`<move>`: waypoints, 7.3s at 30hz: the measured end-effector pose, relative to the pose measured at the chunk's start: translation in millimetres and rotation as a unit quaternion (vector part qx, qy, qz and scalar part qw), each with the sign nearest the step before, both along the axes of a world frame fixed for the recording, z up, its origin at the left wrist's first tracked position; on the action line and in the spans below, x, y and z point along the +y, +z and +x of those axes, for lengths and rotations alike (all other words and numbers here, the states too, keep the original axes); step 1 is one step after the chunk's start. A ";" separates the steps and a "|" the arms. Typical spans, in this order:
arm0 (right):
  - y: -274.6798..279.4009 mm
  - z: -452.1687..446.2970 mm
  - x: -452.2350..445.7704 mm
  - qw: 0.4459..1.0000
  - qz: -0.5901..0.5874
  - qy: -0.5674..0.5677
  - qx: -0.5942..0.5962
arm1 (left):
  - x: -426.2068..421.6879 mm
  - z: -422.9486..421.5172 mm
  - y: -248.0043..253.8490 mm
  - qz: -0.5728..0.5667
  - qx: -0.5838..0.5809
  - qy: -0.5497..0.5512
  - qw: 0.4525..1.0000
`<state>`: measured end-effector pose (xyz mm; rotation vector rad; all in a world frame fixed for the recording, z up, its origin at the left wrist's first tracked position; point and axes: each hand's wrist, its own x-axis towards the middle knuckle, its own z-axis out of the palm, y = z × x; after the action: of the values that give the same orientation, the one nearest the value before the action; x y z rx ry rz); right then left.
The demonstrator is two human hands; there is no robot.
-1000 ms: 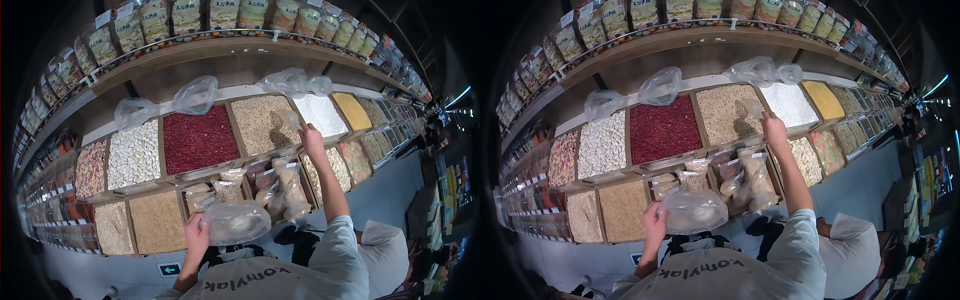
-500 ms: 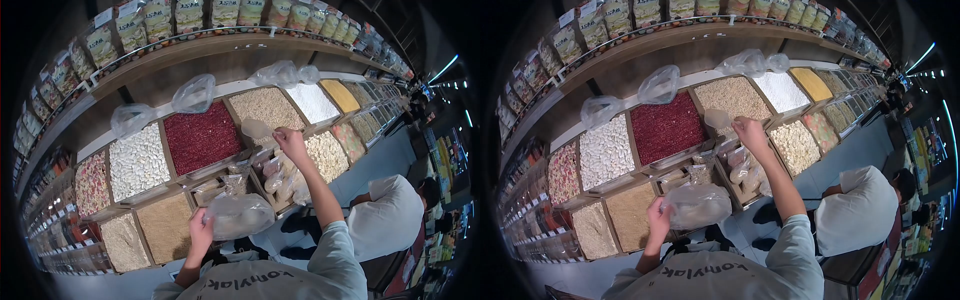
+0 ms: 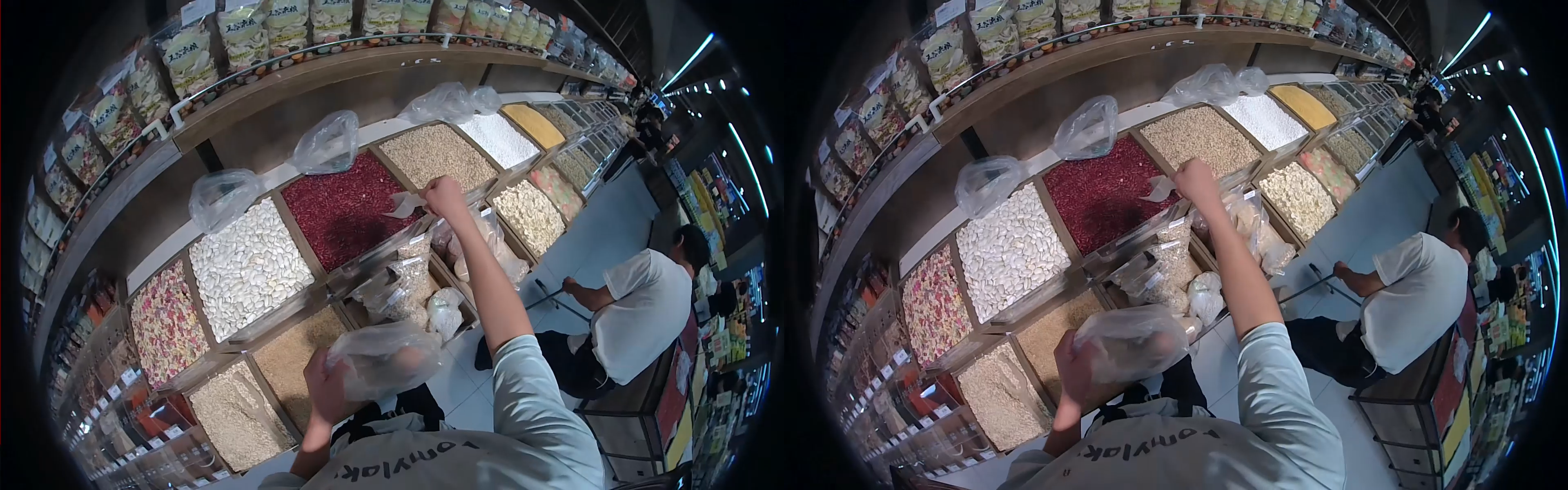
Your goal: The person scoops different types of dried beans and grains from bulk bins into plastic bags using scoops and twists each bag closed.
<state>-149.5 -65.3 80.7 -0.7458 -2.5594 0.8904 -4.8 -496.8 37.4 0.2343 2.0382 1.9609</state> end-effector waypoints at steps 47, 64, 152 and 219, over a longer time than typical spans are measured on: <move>-65.1 73.9 -109.9 0.839 -0.525 -0.025 0.142 | 3.0 -74.1 -33.4 0.032 -0.090 -0.074 0.993; 33.5 196.1 -98.8 0.813 -0.573 0.063 0.086 | 38.1 -111.3 -14.8 0.048 -0.113 -0.082 0.989; 48.7 33.5 4.9 0.986 0.080 -0.031 -0.141 | 38.5 -56.3 -43.3 0.242 -0.351 0.096 0.900; -58.0 253.8 -137.8 0.834 -0.527 -0.001 -0.163 | 33.5 -71.2 -94.0 0.110 -0.331 0.044 0.936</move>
<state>104.3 -203.1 22.6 -1.2400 -2.1243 2.3994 -75.9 -463.3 -56.7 -0.4285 1.4153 1.9583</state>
